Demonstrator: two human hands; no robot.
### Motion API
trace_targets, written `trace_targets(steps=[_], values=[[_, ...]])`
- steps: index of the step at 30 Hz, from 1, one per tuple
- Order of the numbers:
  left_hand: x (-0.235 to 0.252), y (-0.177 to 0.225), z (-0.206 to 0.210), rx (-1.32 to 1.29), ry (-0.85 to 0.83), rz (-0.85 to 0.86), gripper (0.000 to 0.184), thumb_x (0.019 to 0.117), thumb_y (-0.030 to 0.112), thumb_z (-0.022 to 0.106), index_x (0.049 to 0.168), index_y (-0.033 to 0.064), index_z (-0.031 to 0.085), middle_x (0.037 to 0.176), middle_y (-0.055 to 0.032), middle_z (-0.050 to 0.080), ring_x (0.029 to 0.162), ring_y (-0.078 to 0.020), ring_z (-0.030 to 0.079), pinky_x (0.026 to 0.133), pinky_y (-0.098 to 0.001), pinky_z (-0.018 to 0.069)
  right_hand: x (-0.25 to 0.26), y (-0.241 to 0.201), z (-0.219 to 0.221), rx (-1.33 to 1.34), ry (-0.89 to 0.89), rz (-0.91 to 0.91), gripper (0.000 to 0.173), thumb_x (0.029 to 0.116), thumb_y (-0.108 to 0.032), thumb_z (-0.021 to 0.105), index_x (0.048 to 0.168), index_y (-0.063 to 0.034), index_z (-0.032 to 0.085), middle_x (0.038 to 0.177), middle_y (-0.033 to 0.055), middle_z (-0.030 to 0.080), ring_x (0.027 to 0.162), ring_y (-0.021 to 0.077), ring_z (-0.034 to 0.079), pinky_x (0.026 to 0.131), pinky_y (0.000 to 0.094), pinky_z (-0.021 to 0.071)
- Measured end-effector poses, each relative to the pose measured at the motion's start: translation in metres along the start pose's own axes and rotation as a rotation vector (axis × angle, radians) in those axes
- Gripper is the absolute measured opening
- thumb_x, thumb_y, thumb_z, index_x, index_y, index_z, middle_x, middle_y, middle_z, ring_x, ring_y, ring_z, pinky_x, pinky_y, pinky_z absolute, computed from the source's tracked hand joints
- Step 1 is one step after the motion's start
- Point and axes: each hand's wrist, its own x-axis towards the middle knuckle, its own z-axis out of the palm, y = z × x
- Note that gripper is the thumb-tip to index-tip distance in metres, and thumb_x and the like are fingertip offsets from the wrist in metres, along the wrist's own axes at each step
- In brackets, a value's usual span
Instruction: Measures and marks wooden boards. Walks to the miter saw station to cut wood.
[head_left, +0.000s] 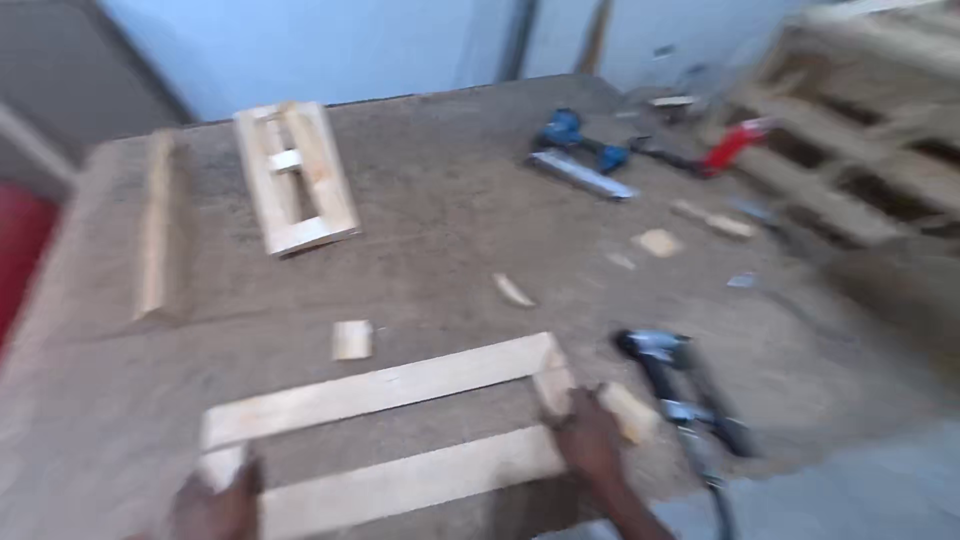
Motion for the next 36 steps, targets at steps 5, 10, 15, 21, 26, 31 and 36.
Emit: trace_targets(steps=[5,10,15,21,26,31,36], values=[[0.016,-0.007,0.001,0.048,0.050,-0.043,0.083,0.0825,0.061,0.075,0.144,0.0084,0.058,0.141,-0.0192,0.061,0.133,-0.0387,0.055,0.110,-0.0614,0.0432,-0.009,0.013,0.020,0.112,0.031,-0.167,0.071,0.0922,-0.048,0.069,0.143,-0.0002,0.056,0.156,0.0319,0.041,0.141,0.0540,0.042,0.115,0.0710,0.0319],[0.015,-0.009,0.007,0.090,0.071,-0.102,0.086,0.0816,0.064,0.074,0.146,0.0107,0.055,0.144,-0.0138,0.059,0.133,-0.0355,0.054,0.108,-0.0584,0.0440,-0.006,0.018,0.033,0.118,0.077,-0.169,0.070,0.0923,-0.051,0.065,0.139,0.0006,0.057,0.156,0.0298,0.041,0.144,0.0502,0.041,0.117,0.0692,0.0277],[0.013,-0.040,-0.019,-0.119,0.214,-0.020,0.078,0.0923,0.053,0.069,0.145,-0.0015,0.052,0.146,-0.0269,0.054,0.138,-0.0423,0.049,0.116,-0.0572,0.0386,-0.020,0.028,0.024,0.209,0.143,-0.241,0.081,0.0907,-0.051,0.066,0.145,0.0060,0.049,0.154,0.0345,0.041,0.142,0.0547,0.041,0.117,0.0686,0.0291],[0.043,-0.137,-0.062,0.171,0.078,-0.253,0.085,0.0867,0.043,0.076,0.156,0.0108,0.041,0.153,-0.0260,0.046,0.138,-0.0472,0.047,0.109,-0.0638,0.0436,-0.065,0.027,-0.003,0.377,0.146,-0.171,0.060,0.1005,-0.026,0.060,0.142,0.0151,0.047,0.152,0.0390,0.040,0.146,0.0464,0.041,0.121,0.0457,0.0357],[0.052,-0.143,-0.065,0.087,0.020,-0.209,0.086,0.0792,0.034,0.084,0.153,0.0126,0.044,0.137,-0.0238,0.061,0.126,-0.0422,0.059,0.103,-0.0605,0.0495,-0.097,-0.004,-0.012,0.449,-0.017,-0.316,0.054,0.1017,-0.025,0.060,0.137,0.0157,0.051,0.144,0.0384,0.050,0.134,0.0470,0.054,0.113,0.0530,0.0452],[-0.021,-0.072,-0.076,-0.739,-0.430,0.045,0.100,0.0732,0.008,0.075,0.159,0.0083,0.025,0.129,-0.0208,0.061,0.107,-0.0307,0.067,0.088,-0.0489,0.0594,-0.124,-0.115,-0.040,0.500,-0.545,-0.538,0.042,0.1004,-0.026,0.065,0.132,0.0018,0.064,0.122,0.0226,0.070,0.108,0.0350,0.070,0.096,0.0547,0.0568],[-0.113,-0.008,-0.048,-1.027,-1.206,0.284,0.116,0.0683,0.030,0.088,0.160,0.0095,0.020,0.129,-0.0157,0.064,0.103,-0.0254,0.069,0.089,-0.0452,0.0593,-0.152,-0.211,-0.014,0.475,-0.933,-0.752,0.050,0.1031,-0.041,0.057,0.138,-0.0052,0.060,0.116,0.0154,0.072,0.100,0.0272,0.072,0.090,0.0502,0.0584]])
